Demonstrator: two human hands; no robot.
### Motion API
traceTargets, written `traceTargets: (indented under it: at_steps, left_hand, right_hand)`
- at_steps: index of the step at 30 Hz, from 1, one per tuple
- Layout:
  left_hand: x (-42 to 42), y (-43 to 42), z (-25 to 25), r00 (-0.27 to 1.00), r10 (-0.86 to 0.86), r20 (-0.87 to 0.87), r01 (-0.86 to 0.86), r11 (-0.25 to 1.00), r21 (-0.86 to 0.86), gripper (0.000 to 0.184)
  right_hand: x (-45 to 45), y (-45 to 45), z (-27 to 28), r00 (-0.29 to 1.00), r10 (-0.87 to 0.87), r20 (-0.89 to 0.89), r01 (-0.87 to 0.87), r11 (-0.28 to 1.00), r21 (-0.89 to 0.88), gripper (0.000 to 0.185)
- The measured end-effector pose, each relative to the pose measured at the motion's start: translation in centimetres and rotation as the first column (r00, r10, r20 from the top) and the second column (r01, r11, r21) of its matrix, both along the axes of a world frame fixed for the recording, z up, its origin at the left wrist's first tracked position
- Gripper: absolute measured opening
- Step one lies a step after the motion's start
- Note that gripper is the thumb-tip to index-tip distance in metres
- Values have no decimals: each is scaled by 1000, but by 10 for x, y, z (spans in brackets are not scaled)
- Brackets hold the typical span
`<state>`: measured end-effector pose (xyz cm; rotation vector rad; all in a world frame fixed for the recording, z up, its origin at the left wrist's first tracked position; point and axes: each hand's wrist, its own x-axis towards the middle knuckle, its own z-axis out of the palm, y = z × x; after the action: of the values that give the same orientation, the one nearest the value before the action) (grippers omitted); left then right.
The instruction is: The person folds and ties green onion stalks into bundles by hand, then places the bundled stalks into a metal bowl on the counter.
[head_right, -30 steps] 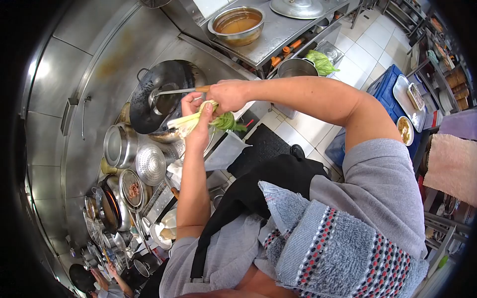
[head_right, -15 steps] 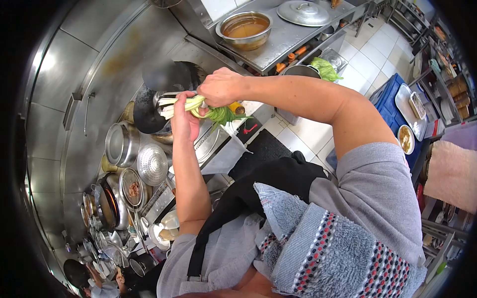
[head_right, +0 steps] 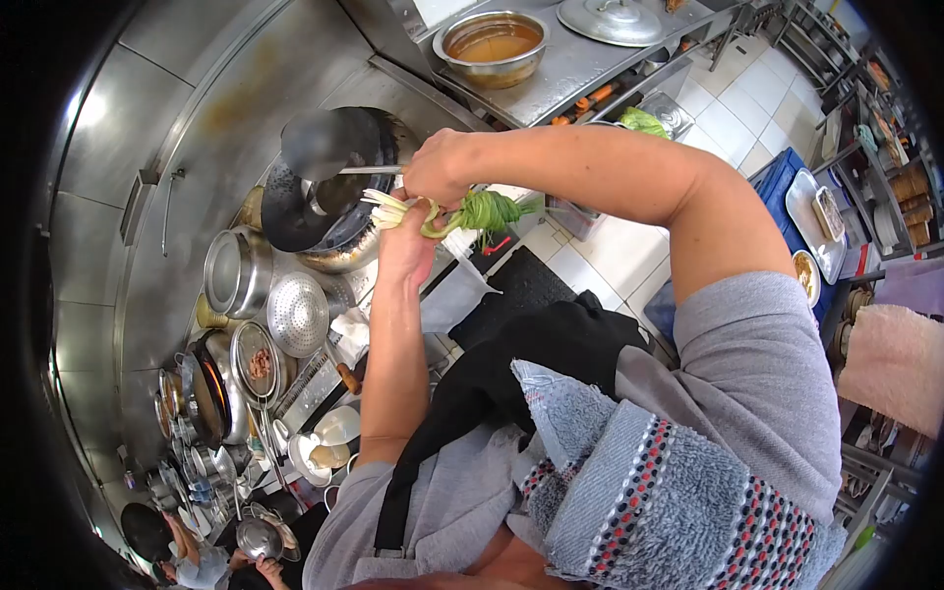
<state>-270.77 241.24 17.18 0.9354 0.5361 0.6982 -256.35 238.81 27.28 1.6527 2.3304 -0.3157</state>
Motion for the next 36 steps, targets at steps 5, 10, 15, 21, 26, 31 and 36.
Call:
traceTargets:
  at_steps: [5, 10, 15, 21, 26, 31, 36]
  left_hand:
    - [2, 0, -9, 998, 34, -51, -29, 996, 85, 19]
    - [15, -2, -32, 960, 188, -209, -82, 898, 432, 21]
    - [22, -15, -39, 851, 420, -315, -96, 714, 694, 26]
    - [23, -11, -29, 961, 268, -74, -254, 955, 153, 13]
    - [12, 3, -37, 969, 238, 57, -238, 971, -10, 18]
    - [17, 4, -30, 908, 413, 70, -410, 910, -55, 15]
    - [21, 9, -39, 864, 497, 77, -503, 859, 100, 13]
  right_hand:
    - [5, 10, -2, 998, 56, -17, -57, 997, -53, 44]
    - [31, 43, -18, 968, 60, -245, -147, 923, -356, 43]
    - [25, 39, -26, 987, -42, -153, -33, 888, -458, 36]
    - [9, 34, -38, 965, -64, -254, 68, 998, 7, 26]
    - [-14, 13, -13, 905, -272, -326, 292, 956, 13, 25]
    - [-18, -2, -17, 845, -386, -370, 428, 903, 35, 27]
    - [-23, -20, -33, 778, -413, -473, 546, 818, 183, 24]
